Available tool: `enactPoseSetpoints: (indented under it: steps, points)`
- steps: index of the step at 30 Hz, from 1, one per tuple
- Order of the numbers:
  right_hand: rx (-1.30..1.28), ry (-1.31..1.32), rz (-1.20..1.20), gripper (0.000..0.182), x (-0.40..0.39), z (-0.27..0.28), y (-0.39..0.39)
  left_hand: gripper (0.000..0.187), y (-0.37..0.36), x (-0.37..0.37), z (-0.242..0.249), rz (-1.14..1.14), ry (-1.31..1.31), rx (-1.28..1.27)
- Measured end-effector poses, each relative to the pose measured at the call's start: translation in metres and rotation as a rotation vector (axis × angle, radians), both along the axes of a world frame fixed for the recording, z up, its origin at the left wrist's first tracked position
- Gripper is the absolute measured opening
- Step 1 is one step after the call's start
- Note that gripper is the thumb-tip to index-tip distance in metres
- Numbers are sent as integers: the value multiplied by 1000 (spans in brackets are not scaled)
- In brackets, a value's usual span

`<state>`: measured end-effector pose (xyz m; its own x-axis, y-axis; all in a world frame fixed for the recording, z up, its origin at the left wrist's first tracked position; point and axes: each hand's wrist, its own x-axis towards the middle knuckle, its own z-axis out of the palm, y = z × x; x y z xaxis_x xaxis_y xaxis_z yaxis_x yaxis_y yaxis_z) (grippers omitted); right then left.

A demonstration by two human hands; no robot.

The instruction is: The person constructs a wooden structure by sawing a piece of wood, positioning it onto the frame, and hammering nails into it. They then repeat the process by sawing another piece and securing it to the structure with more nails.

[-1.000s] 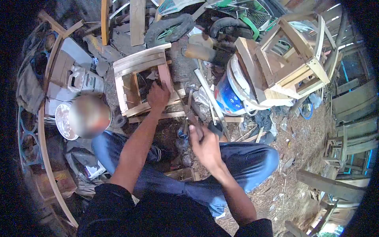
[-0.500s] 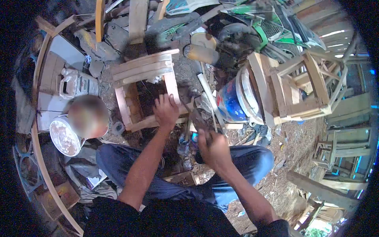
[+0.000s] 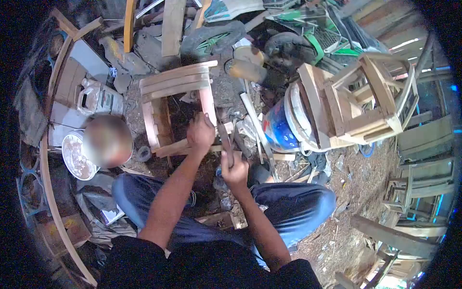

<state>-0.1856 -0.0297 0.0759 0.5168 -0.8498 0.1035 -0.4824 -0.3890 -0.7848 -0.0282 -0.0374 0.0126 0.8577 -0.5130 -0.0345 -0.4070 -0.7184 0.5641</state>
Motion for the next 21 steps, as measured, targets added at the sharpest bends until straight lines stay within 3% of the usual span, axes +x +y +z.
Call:
enactPoseSetpoints:
  steps: [6,8,9,12,13,14,16,19,21]
  points:
    - [170,52,29,37,2,35,-33,34,-3,-1,-12,0,-169,34]
    - [212,51,12,36,-7,17,-28,33,-2,-1,-12,0,-113,53]
    - [52,-212,49,33,-11,0,-17,33,-2,0,-8,-1,-126,45]
    - [-1,-230,-28,31,-17,-13,11,32,-1,-2,0,-33,-94,77]
    - [44,-115,-56,31,-17,-15,14,32,0,-1,-12,-37,-106,79]
    - [95,-1,-83,31,-18,-16,19,30,2,1,-27,-63,-215,27]
    - [111,-82,-68,31,-27,-23,13,28,7,5,-27,-100,-351,-31]
    - [62,-283,-50,30,-43,-42,10,26,29,-5,-7,-221,-451,-128]
    - [54,-345,-54,29,-40,-45,12,34,47,-2,8,-659,-496,-78]
